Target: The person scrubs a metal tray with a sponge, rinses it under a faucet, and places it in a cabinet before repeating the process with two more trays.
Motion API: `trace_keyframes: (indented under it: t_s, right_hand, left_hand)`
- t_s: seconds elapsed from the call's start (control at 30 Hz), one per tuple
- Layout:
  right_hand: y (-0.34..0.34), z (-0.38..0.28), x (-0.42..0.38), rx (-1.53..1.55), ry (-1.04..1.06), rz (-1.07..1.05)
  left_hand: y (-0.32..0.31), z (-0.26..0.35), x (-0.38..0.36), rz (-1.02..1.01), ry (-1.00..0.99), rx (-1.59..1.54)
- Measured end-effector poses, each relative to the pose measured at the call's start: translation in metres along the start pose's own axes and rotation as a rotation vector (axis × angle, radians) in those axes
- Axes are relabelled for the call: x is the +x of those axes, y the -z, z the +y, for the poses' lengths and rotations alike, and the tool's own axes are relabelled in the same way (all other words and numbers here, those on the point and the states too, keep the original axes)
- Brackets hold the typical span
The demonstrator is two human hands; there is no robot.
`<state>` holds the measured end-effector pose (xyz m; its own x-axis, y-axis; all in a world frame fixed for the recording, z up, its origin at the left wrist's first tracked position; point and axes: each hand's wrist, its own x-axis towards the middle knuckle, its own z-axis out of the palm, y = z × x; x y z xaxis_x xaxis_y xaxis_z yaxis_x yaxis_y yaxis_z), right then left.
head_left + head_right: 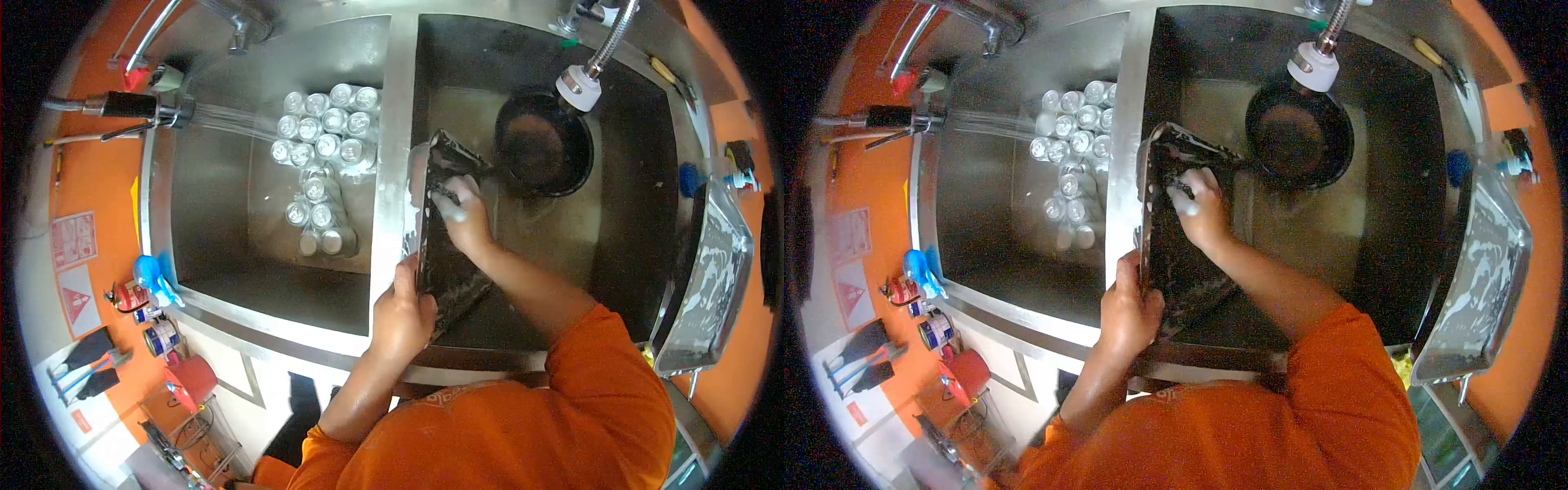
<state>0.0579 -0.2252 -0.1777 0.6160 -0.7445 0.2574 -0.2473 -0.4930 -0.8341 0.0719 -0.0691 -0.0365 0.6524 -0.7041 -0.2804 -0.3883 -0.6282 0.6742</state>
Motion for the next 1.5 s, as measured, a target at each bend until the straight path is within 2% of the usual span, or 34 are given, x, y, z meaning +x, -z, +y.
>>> trace_keyframes:
  t_s: [0.1,0.13,0.17,0.23,0.27,0.37,0.4,0.47,0.5,0.6,0.7,0.77,0.8,0.9,0.93,0.97,1.0,1.07,1.13,1.2,1.27,1.3,1.37,1.43,1.5]
  right_hand:
    - [-0.01,0.09,-0.015,0.233,-0.623,-0.236]
    - [0.0,0.078,-0.011,0.079,-0.479,-0.379]
    - [-0.013,0.054,-0.022,0.073,-0.297,-0.034]
    - [0.016,-0.006,-0.013,0.033,-0.116,-0.207]
    - [0.013,0.001,-0.026,-0.012,-0.099,-0.212]
    - [0.034,0.053,-0.036,0.4,-0.827,-0.531]
    - [0.025,0.083,-0.044,0.067,-0.823,-0.629]
    - [0.023,0.06,-0.045,-0.05,-0.654,-0.58]
    - [0.022,0.049,-0.05,-0.102,-0.573,-0.554]
    - [0.013,0.073,-0.09,-0.113,-0.195,-0.311]
    - [0.023,0.067,-0.051,-0.014,-0.684,-0.59]
    - [0.02,0.041,-0.066,-0.082,-0.528,-0.464]
    - [0.017,0.034,-0.073,-0.113,-0.45,-0.409]
    - [0.014,0.104,-0.091,0.05,-0.591,-0.669]
    - [0.006,0.138,-0.103,0.038,-0.893,-0.553]
    - [-0.002,0.132,-0.094,0.093,-0.835,-0.507]
    - [-0.012,0.126,-0.093,0.143,-0.785,-0.478]
    - [-0.011,0.091,-0.105,0.191,-0.768,-0.469]
    - [0.001,0.059,-0.079,0.189,-0.741,-0.443]
    - [0.0,0.092,-0.074,0.201,-1.046,-0.409]
    - [-0.024,0.112,-0.075,0.272,-1.047,-0.421]
    - [-0.036,0.113,-0.094,0.323,-0.924,-0.456]
    - [-0.031,0.107,-0.109,0.446,-0.917,-0.529]
    - [-0.016,0.109,-0.098,0.604,-1.112,-0.607]
    - [-0.02,0.104,-0.095,0.368,-0.859,-0.523]
  left_hand:
    - [0.0,0.003,0.0,-0.019,0.044,-0.008]
    - [0.002,0.002,-0.001,-0.021,0.047,0.012]
    - [0.001,0.002,0.0,-0.016,0.059,0.028]
    - [0.003,0.007,-0.001,-0.043,0.108,-0.003]
    - [0.005,0.009,0.001,-0.061,0.119,-0.015]
    - [0.003,0.008,0.001,-0.004,0.045,-0.013]
    - [0.002,0.006,0.002,0.017,0.003,-0.013]
    - [-0.002,0.0,0.002,0.061,-0.071,-0.013]
    - [-0.003,-0.001,0.0,0.052,-0.045,-0.005]
    - [-0.002,0.0,0.0,0.043,0.001,0.014]
    - [-0.001,0.004,0.0,0.046,-0.018,0.017]
    - [-0.002,-0.001,0.0,0.08,-0.06,0.02]
    - [-0.002,-0.001,0.0,0.056,-0.007,0.011]
    - [0.002,0.008,0.0,-0.025,0.116,-0.011]
    - [0.003,0.012,0.0,-0.049,0.14,-0.013]
    - [0.005,0.011,0.002,-0.067,0.166,-0.008]
    - [-0.001,0.001,-0.001,0.023,0.041,-0.004]
    - [0.006,0.006,-0.006,-0.005,0.08,-0.002]
    - [0.008,0.007,-0.006,-0.03,0.088,0.0]
    - [0.008,0.004,-0.002,-0.049,0.092,-0.003]
    - [0.009,0.004,0.001,0.038,-0.027,0.015]
    - [0.009,0.004,-0.005,0.061,-0.062,0.022]
    - [0.009,0.003,-0.008,0.058,-0.071,0.024]
    - [0.007,0.002,-0.006,0.086,-0.105,0.031]
    - [0.007,0.003,-0.004,0.07,-0.079,0.025]
